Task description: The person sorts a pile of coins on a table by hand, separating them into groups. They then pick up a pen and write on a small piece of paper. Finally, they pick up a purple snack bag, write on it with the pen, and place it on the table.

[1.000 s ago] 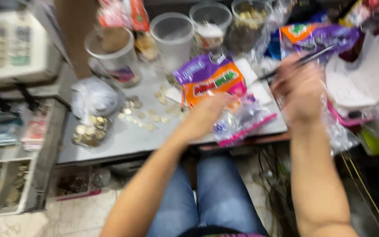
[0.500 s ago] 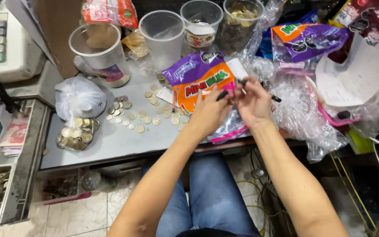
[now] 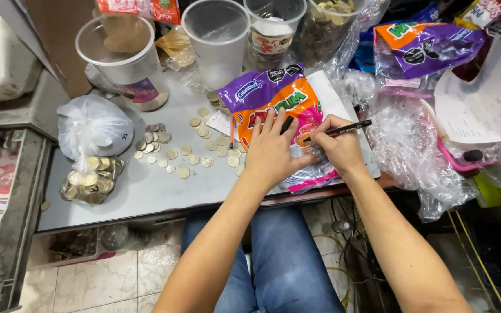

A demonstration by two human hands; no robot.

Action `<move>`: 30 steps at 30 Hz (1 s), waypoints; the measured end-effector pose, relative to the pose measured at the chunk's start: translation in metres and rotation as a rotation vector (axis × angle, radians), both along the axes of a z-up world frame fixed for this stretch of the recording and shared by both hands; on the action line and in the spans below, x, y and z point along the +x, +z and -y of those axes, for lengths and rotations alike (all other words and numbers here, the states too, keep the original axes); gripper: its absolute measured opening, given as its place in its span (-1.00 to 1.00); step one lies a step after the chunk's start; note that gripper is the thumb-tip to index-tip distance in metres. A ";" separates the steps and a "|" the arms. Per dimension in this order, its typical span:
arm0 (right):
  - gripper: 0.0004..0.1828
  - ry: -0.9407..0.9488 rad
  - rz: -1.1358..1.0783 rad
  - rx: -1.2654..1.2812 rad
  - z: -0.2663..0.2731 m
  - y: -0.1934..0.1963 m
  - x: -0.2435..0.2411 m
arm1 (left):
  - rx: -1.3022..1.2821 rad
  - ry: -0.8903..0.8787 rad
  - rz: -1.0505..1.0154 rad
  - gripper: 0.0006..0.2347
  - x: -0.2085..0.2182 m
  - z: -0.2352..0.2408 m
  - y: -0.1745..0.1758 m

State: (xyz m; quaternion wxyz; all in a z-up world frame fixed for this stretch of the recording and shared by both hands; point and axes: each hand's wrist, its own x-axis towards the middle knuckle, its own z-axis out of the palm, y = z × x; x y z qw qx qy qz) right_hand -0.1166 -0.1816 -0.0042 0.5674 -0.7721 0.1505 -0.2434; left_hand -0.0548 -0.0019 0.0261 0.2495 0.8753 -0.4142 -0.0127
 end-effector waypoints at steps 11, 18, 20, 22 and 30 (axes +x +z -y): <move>-0.91 0.029 -0.041 -0.048 0.002 -0.002 0.000 | 0.028 0.013 0.002 -0.12 0.002 0.003 -0.002; -0.94 0.022 -0.021 -0.128 0.001 -0.002 -0.001 | 0.055 -0.008 0.005 -0.15 0.000 0.003 0.004; -0.96 -0.009 0.008 -0.095 0.001 0.000 -0.001 | 0.067 0.006 -0.024 -0.14 0.001 0.004 0.004; -0.96 -0.024 0.003 -0.109 -0.001 0.005 -0.001 | 0.062 0.005 -0.026 -0.13 0.001 0.005 0.003; -0.96 -0.075 0.002 -0.124 -0.004 0.008 -0.001 | 0.061 0.014 -0.048 -0.14 0.001 0.003 0.008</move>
